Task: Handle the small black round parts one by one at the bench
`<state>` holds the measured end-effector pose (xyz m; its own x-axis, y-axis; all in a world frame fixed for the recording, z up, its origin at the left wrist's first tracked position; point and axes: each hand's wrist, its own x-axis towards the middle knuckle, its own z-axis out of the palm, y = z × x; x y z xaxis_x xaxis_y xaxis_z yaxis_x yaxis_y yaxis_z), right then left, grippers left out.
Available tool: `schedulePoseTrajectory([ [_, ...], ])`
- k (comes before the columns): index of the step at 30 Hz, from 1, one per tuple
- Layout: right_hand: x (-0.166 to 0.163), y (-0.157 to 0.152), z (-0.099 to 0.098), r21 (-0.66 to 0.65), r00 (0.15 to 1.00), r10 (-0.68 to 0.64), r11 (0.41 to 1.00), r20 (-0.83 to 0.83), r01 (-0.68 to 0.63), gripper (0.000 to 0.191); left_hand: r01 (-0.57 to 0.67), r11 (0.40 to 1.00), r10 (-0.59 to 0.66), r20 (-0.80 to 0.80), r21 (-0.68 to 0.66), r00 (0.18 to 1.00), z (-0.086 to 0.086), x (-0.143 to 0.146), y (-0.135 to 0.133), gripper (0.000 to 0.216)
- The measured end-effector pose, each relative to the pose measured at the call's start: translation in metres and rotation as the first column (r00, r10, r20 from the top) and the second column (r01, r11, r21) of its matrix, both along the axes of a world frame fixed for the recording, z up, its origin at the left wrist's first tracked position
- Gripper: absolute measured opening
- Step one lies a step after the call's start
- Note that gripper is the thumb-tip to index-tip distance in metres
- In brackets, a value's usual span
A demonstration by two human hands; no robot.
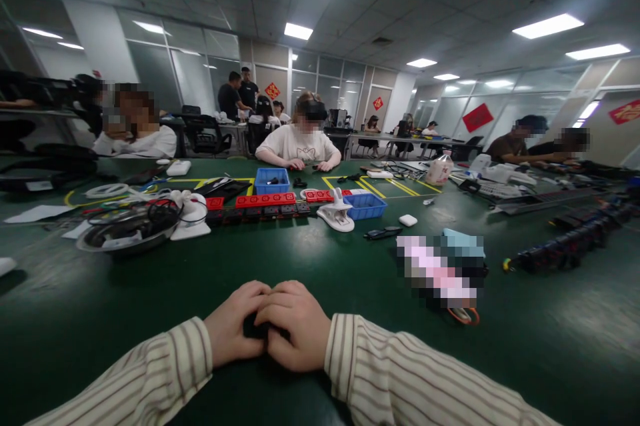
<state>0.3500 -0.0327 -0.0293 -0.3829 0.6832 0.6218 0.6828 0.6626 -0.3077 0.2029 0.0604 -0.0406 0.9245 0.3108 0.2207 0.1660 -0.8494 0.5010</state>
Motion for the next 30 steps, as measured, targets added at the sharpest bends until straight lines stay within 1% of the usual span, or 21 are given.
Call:
schedulePoseTrajectory([
  [2, 0.0, 0.0, 0.0, 0.014, 0.998, 0.063, 0.998, 0.003, -0.063, 0.026, -0.003, 1.0, 0.003, 0.005, 0.014, 1.0, -0.004, 0.0, 0.001, 0.031],
  [5, 0.001, -0.001, 0.003, -0.003, 0.997, 0.081, 0.997, 0.006, -0.081, 0.029, -0.046, 0.997, 0.045, 0.026, 0.069, 0.999, -0.012, -0.002, 0.002, 0.051],
  [7, 0.001, -0.001, 0.004, -0.006, 0.999, 0.043, 0.999, -0.024, -0.043, 0.034, -0.08, 0.993, 0.077, 0.037, 0.089, 0.996, -0.018, -0.004, 0.004, 0.061],
  [9, 0.002, -0.001, 0.003, -0.001, 0.998, -0.015, 1.0, -0.066, 0.015, 0.037, -0.099, 0.991, 0.096, 0.037, 0.092, 0.995, -0.02, -0.004, 0.004, 0.067],
  [14, 0.002, -0.001, 0.0, -0.004, 0.984, -0.13, 0.991, -0.118, 0.13, 0.043, -0.134, 0.981, 0.132, 0.023, 0.137, 0.991, -0.016, -0.004, 0.0, 0.073],
  [16, 0.0, -0.002, -0.001, -0.02, 0.977, -0.183, 0.983, -0.109, 0.182, 0.044, -0.139, 0.976, 0.138, 0.017, 0.17, 0.99, -0.013, -0.004, -0.003, 0.07],
  [19, -0.002, -0.003, -0.001, -0.058, 0.961, -0.269, 0.962, -0.07, 0.265, 0.044, -0.14, 0.972, 0.144, -0.009, 0.191, 0.99, -0.01, -0.003, -0.005, 0.05],
  [21, -0.004, -0.004, 0.0, -0.088, 0.953, -0.303, 0.95, -0.023, 0.3, 0.04, -0.136, 0.973, 0.142, -0.018, 0.187, 0.99, -0.009, -0.002, -0.005, 0.04],
  [22, -0.004, -0.004, 0.001, -0.103, 0.951, -0.308, 0.946, 0.002, 0.307, 0.036, -0.132, 0.975, 0.138, -0.017, 0.179, 0.99, -0.009, -0.002, -0.005, 0.039],
  [25, -0.004, -0.004, 0.004, -0.119, 0.962, -0.268, 0.955, 0.042, 0.272, 0.025, -0.117, 0.985, 0.12, -0.014, 0.129, 0.993, -0.008, -0.001, -0.004, 0.04],
  [28, -0.002, -0.003, 0.004, -0.095, 0.986, -0.165, 0.981, 0.02, 0.167, 0.019, -0.106, 0.993, 0.108, -0.032, 0.06, 0.994, -0.007, -0.001, -0.003, 0.037],
  [30, 0.0, -0.002, 0.003, -0.069, 0.997, -0.083, 0.994, -0.002, 0.082, 0.021, -0.096, 0.995, 0.098, -0.045, 0.036, 0.994, -0.007, -0.001, -0.002, 0.034],
])
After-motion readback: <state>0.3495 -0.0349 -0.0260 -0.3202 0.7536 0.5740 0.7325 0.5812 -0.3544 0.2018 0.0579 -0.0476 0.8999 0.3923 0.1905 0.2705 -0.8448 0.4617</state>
